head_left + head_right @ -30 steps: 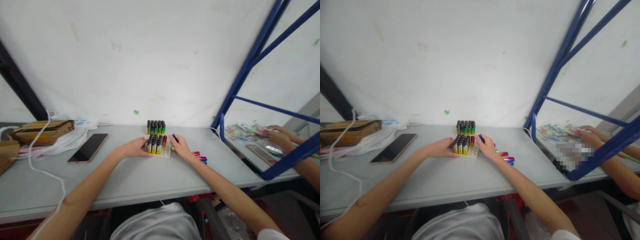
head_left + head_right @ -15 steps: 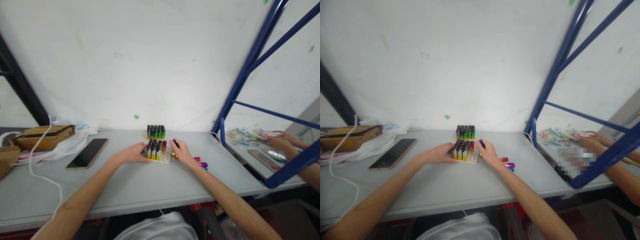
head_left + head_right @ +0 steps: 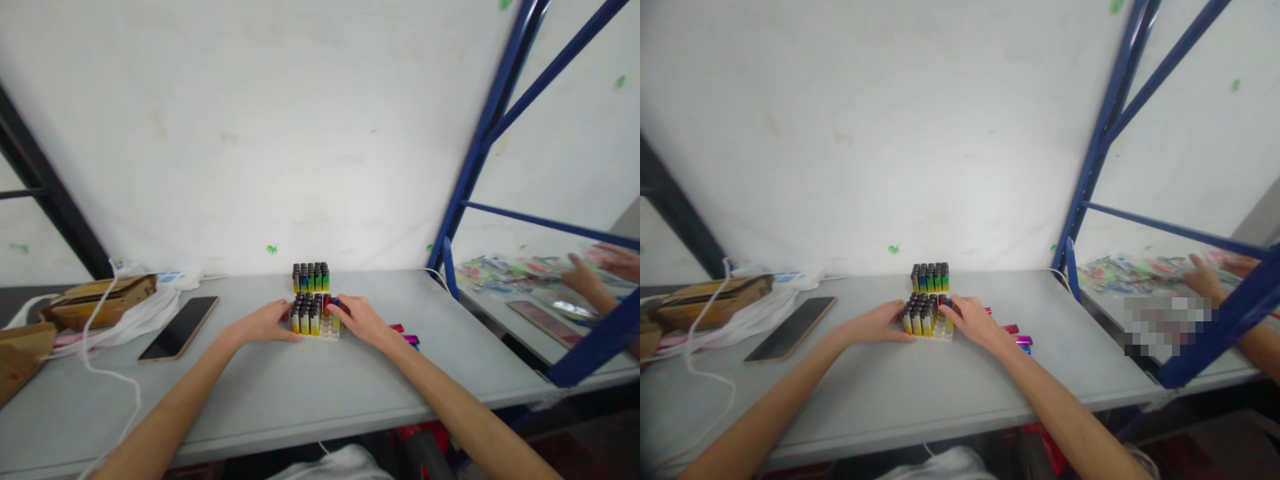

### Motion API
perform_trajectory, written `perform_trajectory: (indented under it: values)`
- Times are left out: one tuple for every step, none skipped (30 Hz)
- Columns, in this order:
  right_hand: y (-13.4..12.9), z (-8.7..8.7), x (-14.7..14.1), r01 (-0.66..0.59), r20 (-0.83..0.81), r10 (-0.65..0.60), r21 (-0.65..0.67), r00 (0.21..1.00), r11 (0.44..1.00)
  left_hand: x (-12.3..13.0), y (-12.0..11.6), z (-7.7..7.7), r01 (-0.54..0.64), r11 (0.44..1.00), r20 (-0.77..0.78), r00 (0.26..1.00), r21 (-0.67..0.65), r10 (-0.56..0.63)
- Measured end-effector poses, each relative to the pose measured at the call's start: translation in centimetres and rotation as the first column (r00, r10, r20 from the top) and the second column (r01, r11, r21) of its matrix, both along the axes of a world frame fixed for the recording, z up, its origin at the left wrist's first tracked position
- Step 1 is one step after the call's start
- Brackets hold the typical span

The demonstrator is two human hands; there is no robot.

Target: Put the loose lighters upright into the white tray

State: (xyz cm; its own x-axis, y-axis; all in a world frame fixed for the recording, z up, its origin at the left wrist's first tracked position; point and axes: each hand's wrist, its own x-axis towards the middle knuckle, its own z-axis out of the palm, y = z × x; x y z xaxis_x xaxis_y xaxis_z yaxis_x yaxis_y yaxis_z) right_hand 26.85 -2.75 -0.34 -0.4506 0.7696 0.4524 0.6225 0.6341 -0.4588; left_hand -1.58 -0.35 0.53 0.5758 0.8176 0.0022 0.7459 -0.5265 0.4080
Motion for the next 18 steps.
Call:
perform_trajectory:
  values:
    - [0.1, -0.1, 0.0, 0.006, -0.01, -0.005, 0.005, 1.0, 1.0, 0.0, 0.0, 0.0, 0.0, 1.0, 0.003, 1.0, -0.001, 0.0]
    - [0.3, -0.3, -0.1, 0.009, -0.013, -0.009, 0.009, 1.0, 1.0, -0.1, 0.1, -0.1, -0.001, 1.0, 0.003, 1.0, -0.002, 0.001]
    - [0.4, -0.4, -0.1, 0.011, -0.006, -0.011, 0.009, 1.0, 1.0, -0.1, 0.1, -0.1, -0.001, 1.0, 0.0, 1.0, -0.004, 0.001]
    - [0.6, -0.5, -0.2, 0.008, 0.009, -0.009, 0.004, 1.0, 1.0, -0.1, 0.1, -0.1, 0.0, 1.0, -0.004, 1.0, -0.006, 0.0]
    - [0.7, -0.7, -0.2, 0.002, 0.032, -0.002, -0.002, 0.999, 1.0, -0.1, 0.2, -0.1, 0.002, 1.0, -0.006, 1.0, -0.01, -0.002]
    - [0.8, -0.8, -0.2, -0.006, 0.057, 0.007, -0.007, 0.998, 1.0, -0.2, 0.2, -0.1, 0.005, 1.0, -0.006, 1.0, -0.012, -0.005]
    - [0.9, -0.9, -0.3, -0.014, 0.08, 0.014, -0.008, 0.997, 1.0, -0.2, 0.2, -0.1, 0.008, 1.0, -0.005, 1.0, -0.013, -0.008]
    - [1.0, -0.9, -0.4, -0.016, 0.101, 0.016, -0.003, 0.995, 1.0, -0.2, 0.2, -0.1, 0.011, 1.0, -0.004, 1.0, -0.012, -0.011]
    - [1.0, -0.9, -0.5, -0.012, 0.122, 0.011, 0.004, 0.992, 1.0, -0.2, 0.2, -0.1, 0.014, 1.0, 0.0, 1.0, -0.009, -0.014]
    - [0.9, -0.8, -0.7, 0.004, 0.148, -0.006, 0.013, 0.989, 1.0, -0.2, 0.3, -0.1, 0.016, 1.0, 0.005, 1.0, -0.006, -0.016]
    - [0.9, -0.7, -0.9, 0.032, 0.18, -0.036, 0.025, 0.983, 0.999, -0.2, 0.3, -0.2, 0.018, 1.0, 0.007, 1.0, -0.004, -0.018]
    - [0.8, -0.6, -1.1, 0.069, 0.216, -0.076, 0.043, 0.973, 0.997, -0.2, 0.3, -0.2, 0.018, 1.0, 0.008, 1.0, -0.002, -0.018]
    - [0.8, -0.5, -1.4, 0.104, 0.254, -0.118, 0.067, 0.96, 0.992, -0.3, 0.3, -0.2, 0.017, 1.0, 0.007, 1.0, 0.001, -0.017]
    - [0.7, -0.3, -1.6, 0.132, 0.29, -0.155, 0.095, 0.945, 0.987, -0.3, 0.3, -0.2, 0.016, 1.0, 0.004, 1.0, 0.005, -0.016]
    - [0.7, -0.3, -1.8, 0.15, 0.318, -0.181, 0.12, 0.93, 0.981, -0.3, 0.3, -0.2, 0.013, 1.0, 0.001, 1.0, 0.01, -0.013]
    - [0.7, -0.2, -1.9, 0.154, 0.339, -0.191, 0.133, 0.921, 0.979, -0.2, 0.3, -0.2, 0.008, 1.0, -0.003, 1.0, 0.015, -0.008]
    - [0.7, -0.1, -1.9, 0.145, 0.349, -0.183, 0.13, 0.919, 0.981, -0.2, 0.3, -0.1, 0.003, 1.0, -0.006, 1.0, 0.018, -0.003]
    - [0.7, 0.0, -1.7, 0.13, 0.346, -0.162, 0.112, 0.924, 0.985, -0.2, 0.2, -0.1, -0.001, 1.0, -0.008, 1.0, 0.019, 0.001]
